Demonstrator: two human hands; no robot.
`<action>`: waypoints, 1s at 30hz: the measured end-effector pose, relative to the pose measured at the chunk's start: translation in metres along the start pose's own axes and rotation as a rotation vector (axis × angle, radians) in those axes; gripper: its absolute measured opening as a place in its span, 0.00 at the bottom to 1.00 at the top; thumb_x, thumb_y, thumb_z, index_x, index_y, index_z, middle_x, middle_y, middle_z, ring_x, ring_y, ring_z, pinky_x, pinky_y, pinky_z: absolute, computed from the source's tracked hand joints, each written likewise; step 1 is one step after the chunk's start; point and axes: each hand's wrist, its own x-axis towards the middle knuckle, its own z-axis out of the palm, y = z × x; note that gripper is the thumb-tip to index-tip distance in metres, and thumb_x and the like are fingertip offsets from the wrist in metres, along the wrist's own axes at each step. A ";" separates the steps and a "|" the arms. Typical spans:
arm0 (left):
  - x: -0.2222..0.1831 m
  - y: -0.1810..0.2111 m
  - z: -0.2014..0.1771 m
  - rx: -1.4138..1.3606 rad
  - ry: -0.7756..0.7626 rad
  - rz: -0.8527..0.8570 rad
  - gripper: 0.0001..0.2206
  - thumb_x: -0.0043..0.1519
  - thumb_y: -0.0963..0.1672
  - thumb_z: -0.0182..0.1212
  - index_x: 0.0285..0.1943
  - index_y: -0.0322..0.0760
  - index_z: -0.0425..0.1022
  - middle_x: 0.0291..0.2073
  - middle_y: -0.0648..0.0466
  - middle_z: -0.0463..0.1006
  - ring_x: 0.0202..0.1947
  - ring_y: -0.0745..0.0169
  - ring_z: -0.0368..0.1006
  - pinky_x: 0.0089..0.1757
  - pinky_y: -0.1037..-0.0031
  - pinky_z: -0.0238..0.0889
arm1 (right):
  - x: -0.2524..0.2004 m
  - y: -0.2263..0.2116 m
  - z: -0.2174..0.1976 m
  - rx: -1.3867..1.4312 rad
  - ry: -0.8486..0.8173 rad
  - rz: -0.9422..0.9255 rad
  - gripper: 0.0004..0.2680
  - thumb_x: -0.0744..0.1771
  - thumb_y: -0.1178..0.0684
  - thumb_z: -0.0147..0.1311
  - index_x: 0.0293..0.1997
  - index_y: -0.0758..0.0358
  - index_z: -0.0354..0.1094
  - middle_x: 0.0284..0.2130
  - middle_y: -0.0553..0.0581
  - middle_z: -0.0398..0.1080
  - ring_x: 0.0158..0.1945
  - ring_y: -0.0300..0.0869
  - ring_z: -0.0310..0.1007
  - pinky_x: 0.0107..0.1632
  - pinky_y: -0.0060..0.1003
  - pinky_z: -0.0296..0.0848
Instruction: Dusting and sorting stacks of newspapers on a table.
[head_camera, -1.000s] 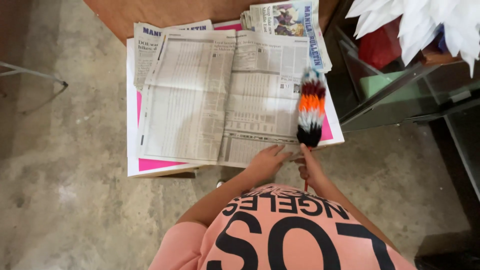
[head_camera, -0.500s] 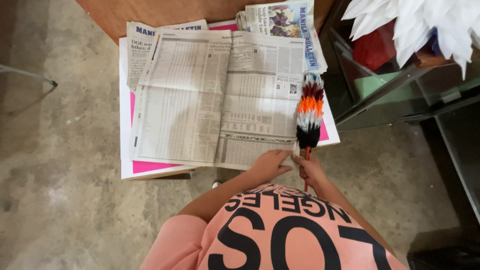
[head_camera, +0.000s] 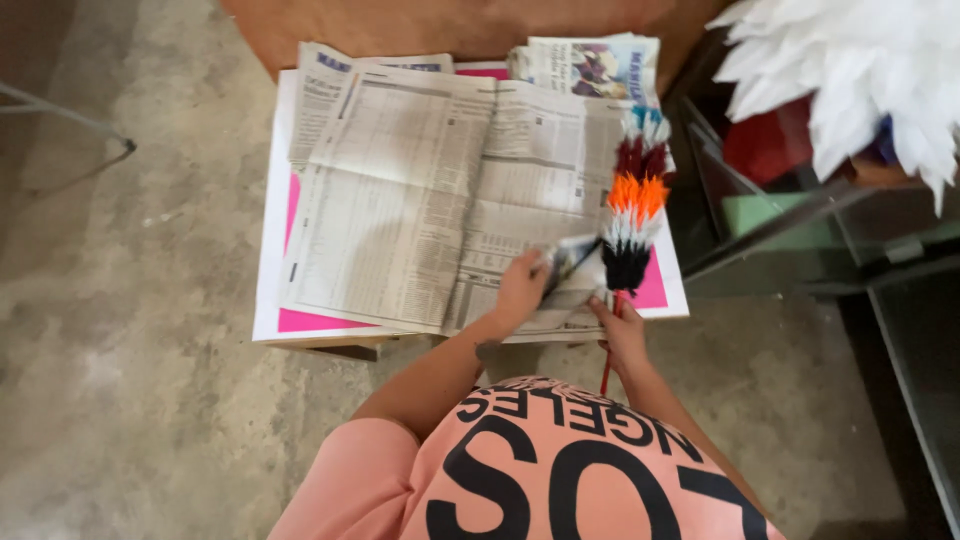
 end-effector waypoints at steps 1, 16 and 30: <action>0.001 0.005 -0.014 -0.066 0.157 0.027 0.18 0.68 0.45 0.56 0.64 0.29 0.73 0.52 0.32 0.78 0.58 0.32 0.72 0.57 0.49 0.65 | 0.000 -0.002 0.001 -0.002 0.058 -0.028 0.13 0.65 0.43 0.66 0.49 0.55 0.71 0.36 0.54 0.66 0.39 0.46 0.65 0.32 0.41 0.66; -0.072 -0.160 -0.231 -0.693 1.270 -0.355 0.19 0.73 0.50 0.50 0.68 0.34 0.66 0.64 0.38 0.70 0.67 0.43 0.64 0.64 0.60 0.59 | 0.045 0.045 -0.015 -0.352 0.560 -0.504 0.12 0.73 0.41 0.55 0.55 0.58 0.73 0.43 0.70 0.71 0.47 0.57 0.72 0.48 0.49 0.71; -0.100 -0.293 -0.289 -0.173 1.085 -0.599 0.32 0.56 0.50 0.75 0.66 0.30 0.70 0.61 0.34 0.72 0.68 0.37 0.63 0.66 0.54 0.54 | 0.020 -0.053 0.166 -1.575 -0.403 -0.742 0.12 0.70 0.47 0.36 0.51 0.49 0.69 0.45 0.57 0.77 0.53 0.50 0.77 0.57 0.49 0.75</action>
